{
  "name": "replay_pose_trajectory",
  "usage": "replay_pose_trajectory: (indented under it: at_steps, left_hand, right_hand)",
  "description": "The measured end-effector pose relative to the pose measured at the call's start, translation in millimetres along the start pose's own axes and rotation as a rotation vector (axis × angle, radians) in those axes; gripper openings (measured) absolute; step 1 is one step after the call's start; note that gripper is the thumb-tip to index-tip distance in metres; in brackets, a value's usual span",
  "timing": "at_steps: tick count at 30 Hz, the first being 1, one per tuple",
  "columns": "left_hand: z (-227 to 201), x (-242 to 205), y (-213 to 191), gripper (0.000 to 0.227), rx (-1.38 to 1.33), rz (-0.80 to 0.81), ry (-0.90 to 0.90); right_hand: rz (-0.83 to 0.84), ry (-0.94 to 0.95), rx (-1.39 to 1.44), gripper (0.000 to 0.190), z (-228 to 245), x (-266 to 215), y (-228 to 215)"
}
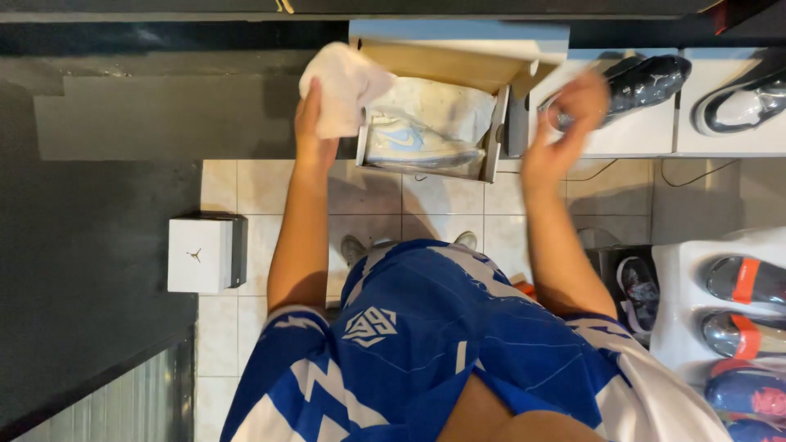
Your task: The person wipes the exterior of several shoe boxes and the shoes inside them using a cloth. They open each box, remove a shoe, wipe it, and place it back on the box. The person handles multiple pairs of sneakers and boxes in sequence.
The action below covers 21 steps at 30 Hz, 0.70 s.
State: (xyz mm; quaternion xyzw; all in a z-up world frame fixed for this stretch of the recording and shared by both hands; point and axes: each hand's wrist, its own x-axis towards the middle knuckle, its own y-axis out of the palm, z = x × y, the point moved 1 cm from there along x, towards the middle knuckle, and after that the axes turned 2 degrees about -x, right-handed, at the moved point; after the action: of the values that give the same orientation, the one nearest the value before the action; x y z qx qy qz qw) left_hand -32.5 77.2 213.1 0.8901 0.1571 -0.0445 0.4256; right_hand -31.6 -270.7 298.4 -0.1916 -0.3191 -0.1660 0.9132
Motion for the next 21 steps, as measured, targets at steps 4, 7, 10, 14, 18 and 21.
replay_pose_trajectory:
  at_steps: [4,7,10,14,18,21]
  left_hand:
    - [44.0,38.1,13.9,0.053,0.435,0.044,0.232]
    - [56.7,32.5,48.3,0.044,0.398,0.246,0.083]
    - [51.7,48.5,47.7,0.064,0.525,0.400,-0.011]
    - [12.7,50.2,43.5,0.016,1.021,0.321,0.587]
    - [5.1,91.3,14.6,0.024,1.219,-0.171,0.919]
    - [22.7,125.7,14.8,0.054,1.203,-0.065,0.660]
  right_hand:
    - [0.500,-0.099,0.254,0.044,20.5,-39.7,78.0]
    - [0.578,0.034,0.331,0.079,-2.6,-38.9,143.3]
    - [0.397,0.043,0.351,0.069,-27.8,-26.0,173.1]
    - [-0.144,0.051,0.058,0.046,-102.9,-19.0,148.9]
    - [-0.392,0.109,-0.118,0.054,-178.5,5.9,141.5]
    - [-0.425,0.188,-0.316,0.072,-201.8,9.4,178.1]
